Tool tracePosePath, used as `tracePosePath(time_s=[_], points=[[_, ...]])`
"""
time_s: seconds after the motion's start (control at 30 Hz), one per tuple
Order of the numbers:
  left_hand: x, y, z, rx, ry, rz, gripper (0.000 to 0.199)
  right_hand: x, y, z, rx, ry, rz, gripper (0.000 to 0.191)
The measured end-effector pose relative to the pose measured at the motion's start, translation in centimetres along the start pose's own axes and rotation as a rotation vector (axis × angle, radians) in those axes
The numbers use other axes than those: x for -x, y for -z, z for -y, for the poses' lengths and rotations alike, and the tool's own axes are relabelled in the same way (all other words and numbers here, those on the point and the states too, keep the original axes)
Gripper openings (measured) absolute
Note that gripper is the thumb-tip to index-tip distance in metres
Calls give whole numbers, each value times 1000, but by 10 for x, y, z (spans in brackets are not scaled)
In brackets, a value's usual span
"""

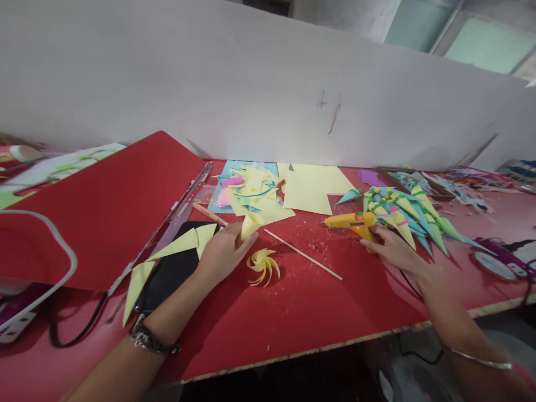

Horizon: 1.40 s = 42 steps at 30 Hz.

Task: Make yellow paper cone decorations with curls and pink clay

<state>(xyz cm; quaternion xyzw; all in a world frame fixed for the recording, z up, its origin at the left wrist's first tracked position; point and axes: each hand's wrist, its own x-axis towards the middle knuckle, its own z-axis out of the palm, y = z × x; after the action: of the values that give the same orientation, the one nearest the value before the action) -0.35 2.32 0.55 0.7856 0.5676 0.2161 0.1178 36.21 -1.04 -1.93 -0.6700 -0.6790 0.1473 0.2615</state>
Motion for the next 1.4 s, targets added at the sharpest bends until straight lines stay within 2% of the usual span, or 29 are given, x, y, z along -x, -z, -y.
tracePosePath(time_s=[0.17,0.27,0.33,0.4,0.43,0.47,0.5,0.6,0.67,0.77,0.83,0.93,1.03,1.13,1.4], points=[[0,-1,1,-29,-58,-42,33,-3,2,-2,198,118,36,36],[-1,0,3,-65,-73,-89,34,3,12,11,386,106,35,34],[-2,0,4,-73,-61,-98,35,14,21,27,577,34,55,29],[-2,0,3,-67,-50,-91,36,29,29,48,761,-136,70,27],[-2,0,3,-63,-45,-82,36,36,32,61,814,-234,80,30],[-2,0,2,-62,-35,-70,36,41,33,74,807,-238,106,29],[-2,0,1,-65,-19,-57,35,45,32,87,737,-180,129,25],[-1,1,-1,-66,38,-33,35,43,16,126,317,235,300,15],[0,2,-1,-72,74,-35,36,35,-1,147,53,433,323,22],[0,2,0,-110,89,-31,37,19,-30,169,-148,588,354,30],[0,1,0,-155,97,-17,37,9,-47,176,-204,658,346,25],[1,0,2,-221,100,5,35,0,-65,180,-245,725,344,21],[1,-2,3,-247,46,-8,36,-3,-74,179,-280,739,323,19],[1,-3,4,-250,15,-19,38,-2,-78,178,-345,671,302,16],[1,0,1,-262,11,42,40,-4,-75,172,-500,525,277,11]])
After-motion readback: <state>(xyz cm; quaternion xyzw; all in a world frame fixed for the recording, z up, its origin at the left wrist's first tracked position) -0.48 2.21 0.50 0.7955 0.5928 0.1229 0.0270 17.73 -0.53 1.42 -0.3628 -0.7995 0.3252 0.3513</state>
